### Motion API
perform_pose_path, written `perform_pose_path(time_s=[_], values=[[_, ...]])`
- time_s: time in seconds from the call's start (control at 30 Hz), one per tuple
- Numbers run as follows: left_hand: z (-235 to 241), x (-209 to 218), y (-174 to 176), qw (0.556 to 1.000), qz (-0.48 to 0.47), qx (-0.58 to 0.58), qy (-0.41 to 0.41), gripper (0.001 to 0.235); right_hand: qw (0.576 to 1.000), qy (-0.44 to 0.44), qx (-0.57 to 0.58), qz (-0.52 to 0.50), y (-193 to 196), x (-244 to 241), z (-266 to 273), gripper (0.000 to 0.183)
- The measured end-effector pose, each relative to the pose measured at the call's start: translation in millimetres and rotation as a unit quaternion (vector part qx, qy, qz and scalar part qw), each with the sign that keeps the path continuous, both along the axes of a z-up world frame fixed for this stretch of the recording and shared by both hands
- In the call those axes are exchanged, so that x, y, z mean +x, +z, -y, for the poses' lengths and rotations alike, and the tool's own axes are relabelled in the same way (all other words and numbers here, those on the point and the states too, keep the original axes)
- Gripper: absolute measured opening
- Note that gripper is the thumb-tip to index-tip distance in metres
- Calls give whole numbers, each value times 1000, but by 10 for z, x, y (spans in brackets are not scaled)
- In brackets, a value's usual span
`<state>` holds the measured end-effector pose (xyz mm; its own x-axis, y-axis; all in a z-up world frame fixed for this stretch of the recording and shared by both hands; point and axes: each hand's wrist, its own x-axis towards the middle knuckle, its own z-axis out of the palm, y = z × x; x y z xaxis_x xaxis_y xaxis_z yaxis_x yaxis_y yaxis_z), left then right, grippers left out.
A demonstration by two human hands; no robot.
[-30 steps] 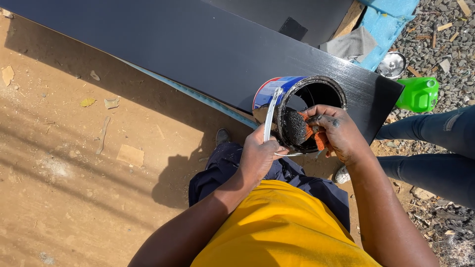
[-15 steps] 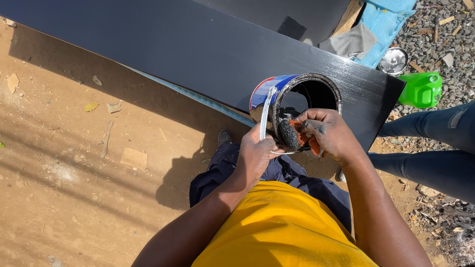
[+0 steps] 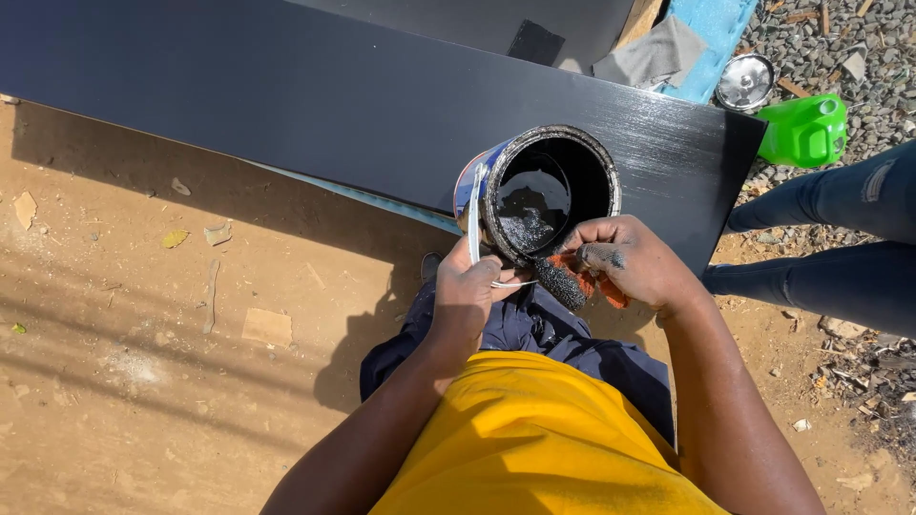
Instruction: The person holds a paint can in the left hand and uses a sponge in the right hand to apply black paint to a long, flat wooden board. The person repeatedly dips the sponge into the can and spreads the paint along the surface of the board.
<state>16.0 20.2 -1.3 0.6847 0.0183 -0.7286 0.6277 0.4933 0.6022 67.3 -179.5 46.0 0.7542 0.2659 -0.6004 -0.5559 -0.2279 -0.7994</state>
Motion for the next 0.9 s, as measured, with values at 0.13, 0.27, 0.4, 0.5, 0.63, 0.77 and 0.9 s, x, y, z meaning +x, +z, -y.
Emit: perform_pose_path(time_s=[0.13,0.27,0.4,0.5,0.63,0.77,0.9], values=[[-21,44,76,1000,0,-16,2,77,993,-92,62,27,-536,-265,328,16],[-6,83,168,997,-3,-63,38,78,950,-194,245,24,-1028,-547,530,46],[-97,60,-18,992,6,-119,27,79,925,-247,286,41,-988,-775,508,52],[-171,16,-254,992,0,-125,-5,74,911,-274,307,25,-1231,-964,540,52],[-80,154,46,992,1,-115,-57,68,894,-347,284,-6,-1648,-1171,603,50],[-22,219,182,988,-36,-116,-94,72,838,-482,231,-109,-2409,-1534,719,44],[27,237,97,985,-58,-97,-127,80,679,-646,319,-140,-2505,-1701,673,14]])
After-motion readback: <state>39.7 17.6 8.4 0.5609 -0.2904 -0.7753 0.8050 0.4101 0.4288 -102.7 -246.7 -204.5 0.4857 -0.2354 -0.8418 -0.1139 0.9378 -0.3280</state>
